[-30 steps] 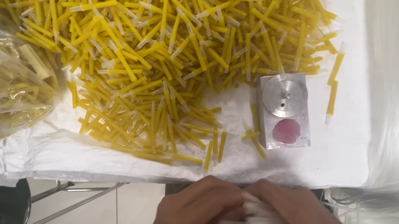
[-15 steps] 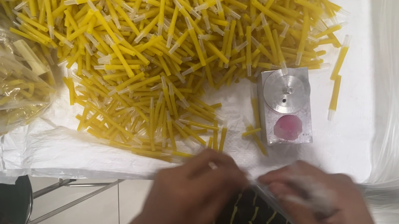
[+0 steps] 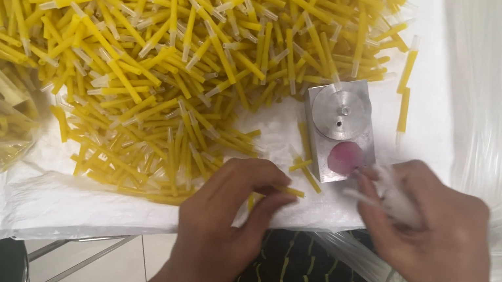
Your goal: The person repeatedly picks yellow plastic pipettes and clear plastic sleeves from a table, inserts each pipette into a sleeve, and places the assembled units back on the table. The person also gathers and repositions a bundle of clear sleeves during the process.
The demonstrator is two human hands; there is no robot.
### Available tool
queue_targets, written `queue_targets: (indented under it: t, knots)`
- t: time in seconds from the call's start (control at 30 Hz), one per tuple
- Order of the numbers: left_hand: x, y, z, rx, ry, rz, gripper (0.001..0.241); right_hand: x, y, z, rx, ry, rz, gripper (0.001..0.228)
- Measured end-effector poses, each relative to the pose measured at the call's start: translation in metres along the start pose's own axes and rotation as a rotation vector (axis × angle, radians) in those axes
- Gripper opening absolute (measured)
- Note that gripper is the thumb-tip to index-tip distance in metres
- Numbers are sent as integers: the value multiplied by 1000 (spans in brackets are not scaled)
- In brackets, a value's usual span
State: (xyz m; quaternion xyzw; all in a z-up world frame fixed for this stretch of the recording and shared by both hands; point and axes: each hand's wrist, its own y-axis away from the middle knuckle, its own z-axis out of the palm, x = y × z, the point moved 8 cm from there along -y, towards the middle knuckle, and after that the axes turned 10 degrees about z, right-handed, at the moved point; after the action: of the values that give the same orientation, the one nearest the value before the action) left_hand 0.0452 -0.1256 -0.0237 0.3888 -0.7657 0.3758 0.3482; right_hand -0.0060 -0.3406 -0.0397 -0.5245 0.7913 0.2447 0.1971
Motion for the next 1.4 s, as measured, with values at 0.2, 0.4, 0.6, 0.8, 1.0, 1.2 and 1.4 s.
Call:
queue_targets:
  t: [0.2, 0.4, 0.6, 0.8, 1.0, 1.2, 1.4]
  knots:
    - [-3, 5, 13, 10, 208, -122, 20, -7, 19, -5, 51, -275, 55, 16]
    - [-2, 10, 17, 17, 286, -154, 17, -27, 25, 0, 34, -302, -32, 14]
    - [1, 12, 20, 52, 354, -164, 17, -39, 22, -3, 55, -318, -142, 17]
    - [-2, 17, 18, 87, 229, -137, 17, -25, 21, 16, -159, -219, -94, 14]
    - [-5, 21, 19, 25, 309, -122, 20, -10, 22, 30, -246, -334, 55, 21]
    - [-1, 22, 15, 1, 287, -90, 21, -9, 24, 43, -470, -481, 102, 15]
    - [2, 18, 14, -93, 331, -80, 21, -15, 22, 48, -522, -478, 95, 18]
